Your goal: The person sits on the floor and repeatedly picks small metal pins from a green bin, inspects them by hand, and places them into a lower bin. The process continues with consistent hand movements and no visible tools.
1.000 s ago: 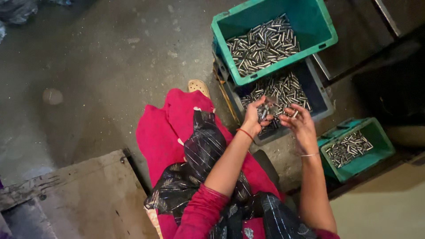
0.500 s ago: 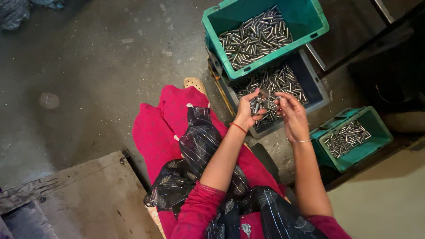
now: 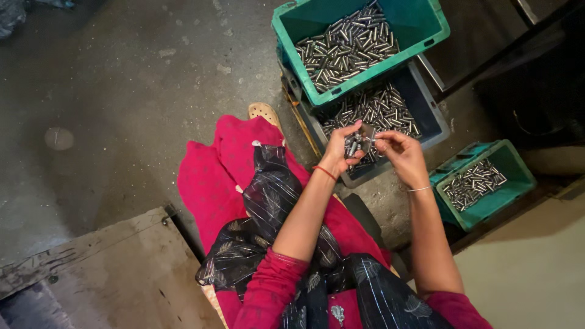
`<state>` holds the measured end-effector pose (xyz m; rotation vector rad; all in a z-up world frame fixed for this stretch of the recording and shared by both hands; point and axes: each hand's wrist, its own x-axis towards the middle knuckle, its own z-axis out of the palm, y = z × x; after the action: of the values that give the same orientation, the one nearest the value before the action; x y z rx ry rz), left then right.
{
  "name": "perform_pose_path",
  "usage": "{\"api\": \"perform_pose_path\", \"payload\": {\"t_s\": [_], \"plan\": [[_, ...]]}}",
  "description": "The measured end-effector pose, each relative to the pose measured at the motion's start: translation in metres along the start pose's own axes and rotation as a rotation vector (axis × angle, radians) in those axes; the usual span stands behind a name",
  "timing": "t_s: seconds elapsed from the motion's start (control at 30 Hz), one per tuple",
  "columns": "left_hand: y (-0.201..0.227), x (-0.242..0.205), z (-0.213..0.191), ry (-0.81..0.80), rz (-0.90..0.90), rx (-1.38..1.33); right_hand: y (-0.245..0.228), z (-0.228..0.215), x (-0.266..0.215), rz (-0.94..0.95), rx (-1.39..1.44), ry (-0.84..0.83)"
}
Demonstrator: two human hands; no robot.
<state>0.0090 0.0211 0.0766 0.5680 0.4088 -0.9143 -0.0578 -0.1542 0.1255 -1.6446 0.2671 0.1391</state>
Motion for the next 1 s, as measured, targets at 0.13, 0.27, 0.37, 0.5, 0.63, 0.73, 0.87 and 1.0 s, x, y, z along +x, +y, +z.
{"api": "perform_pose_path", "payload": {"t_s": [0.13, 0.27, 0.37, 0.5, 0.63, 0.73, 0.87, 1.0], "plan": [[0.000, -0.002, 0.001, -0.005, 0.013, 0.048, -0.005, 0.003, -0.003, -0.032, -0.180, 0.059], [-0.001, -0.002, -0.001, -0.017, -0.008, 0.082, -0.018, 0.010, -0.005, 0.005, -0.497, 0.117], [-0.002, 0.000, -0.002, -0.001, -0.023, 0.105, -0.028, 0.014, -0.004, -0.014, -0.509, 0.049], [-0.005, 0.000, -0.002, -0.001, -0.029, 0.075, -0.044, 0.015, -0.009, -0.337, -0.750, -0.082], [-0.007, 0.004, -0.004, 0.015, -0.033, 0.083, -0.054, 0.018, -0.014, -0.238, -0.766, -0.163], [-0.009, 0.009, -0.005, -0.046, -0.036, 0.063, -0.053, 0.020, -0.011, -0.305, -0.833, -0.157], [-0.010, 0.008, -0.007, -0.014, -0.084, 0.125, -0.039, 0.017, -0.005, -0.534, -0.729, -0.151], [-0.008, 0.008, -0.002, -0.053, -0.078, 0.137, -0.021, 0.013, -0.002, -0.426, -0.769, -0.091]]}}
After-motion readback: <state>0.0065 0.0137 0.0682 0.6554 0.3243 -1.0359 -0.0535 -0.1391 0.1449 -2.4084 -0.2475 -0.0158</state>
